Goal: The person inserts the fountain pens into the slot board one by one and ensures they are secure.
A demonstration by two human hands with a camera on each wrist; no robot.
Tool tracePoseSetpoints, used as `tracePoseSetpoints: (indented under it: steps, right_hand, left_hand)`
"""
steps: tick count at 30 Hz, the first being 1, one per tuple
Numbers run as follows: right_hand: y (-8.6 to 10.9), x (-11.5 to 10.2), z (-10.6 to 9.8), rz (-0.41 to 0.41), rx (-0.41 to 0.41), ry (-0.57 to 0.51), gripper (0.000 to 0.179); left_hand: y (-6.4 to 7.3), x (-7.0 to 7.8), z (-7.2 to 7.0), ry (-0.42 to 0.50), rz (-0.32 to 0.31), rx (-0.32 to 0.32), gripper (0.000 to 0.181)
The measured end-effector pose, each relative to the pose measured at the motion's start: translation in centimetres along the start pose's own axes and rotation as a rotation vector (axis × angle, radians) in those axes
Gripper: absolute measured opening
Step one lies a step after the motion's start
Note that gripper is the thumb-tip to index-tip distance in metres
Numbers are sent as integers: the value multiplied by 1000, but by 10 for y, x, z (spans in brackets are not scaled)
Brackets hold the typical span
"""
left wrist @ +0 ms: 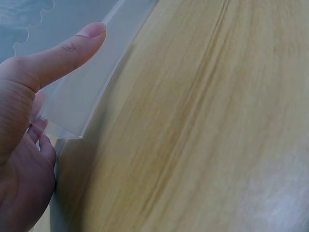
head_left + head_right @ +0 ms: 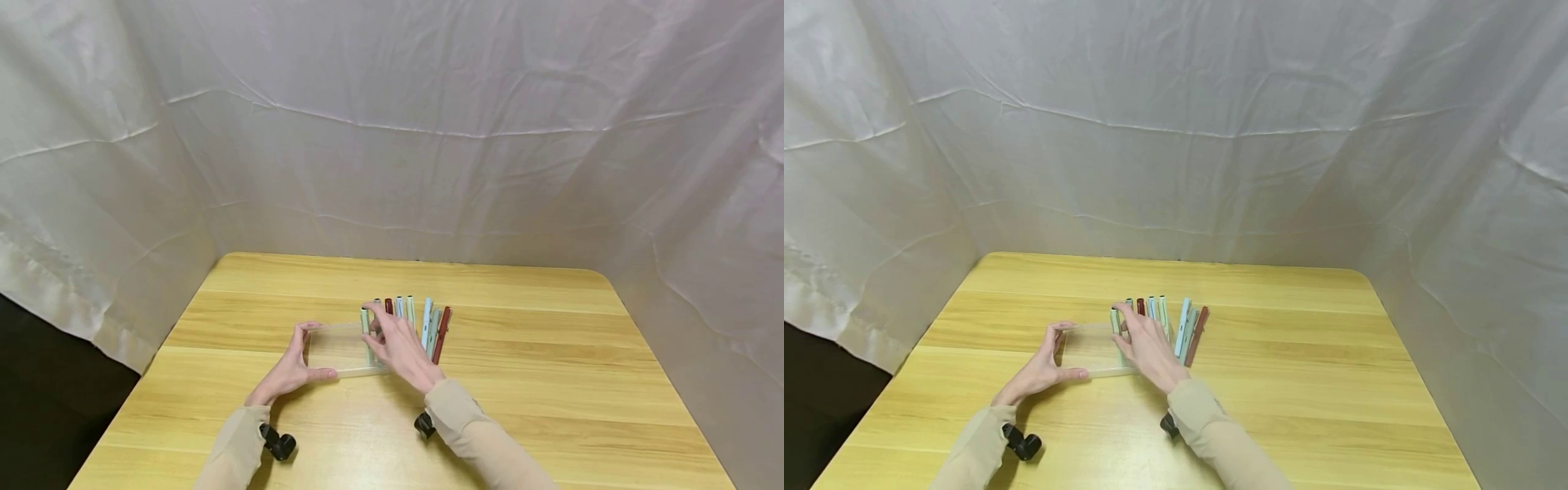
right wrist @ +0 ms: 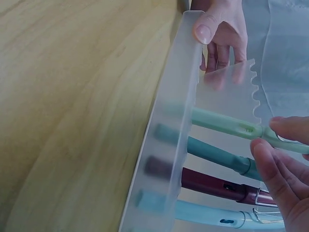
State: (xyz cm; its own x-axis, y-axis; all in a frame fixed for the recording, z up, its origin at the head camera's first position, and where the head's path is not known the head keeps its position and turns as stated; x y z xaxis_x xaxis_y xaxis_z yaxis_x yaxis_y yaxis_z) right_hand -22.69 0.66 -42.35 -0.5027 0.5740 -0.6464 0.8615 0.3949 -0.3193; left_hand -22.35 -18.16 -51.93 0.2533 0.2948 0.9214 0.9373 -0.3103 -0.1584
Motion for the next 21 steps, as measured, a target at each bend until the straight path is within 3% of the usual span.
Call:
tracePoseSetpoints:
  steps: [7,21]
  right_hand:
    - [-7,1,-3,17,28,64,60]
    - [-16,8,-2,62,-9,164,58]
  left_hand:
    - [0,0,0,-12,-3,-2,102]
    - [0,-3,0,-6,1,-5,101]
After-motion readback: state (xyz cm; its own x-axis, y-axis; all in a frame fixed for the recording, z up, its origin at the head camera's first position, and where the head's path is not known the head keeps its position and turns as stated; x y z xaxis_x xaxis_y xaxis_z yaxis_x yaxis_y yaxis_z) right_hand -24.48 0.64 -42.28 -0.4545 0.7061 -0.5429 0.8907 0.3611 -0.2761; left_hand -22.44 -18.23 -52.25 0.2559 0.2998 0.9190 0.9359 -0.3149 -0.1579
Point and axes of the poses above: each hand's wrist, its own y-axis away from the middle knuckle, its own z-axis out of the palm, x = y × z, the point moved 9 cm from there along -y, towards the middle knuckle, and after that the axes turned 6 degrees about z, right-handed, at the moved point
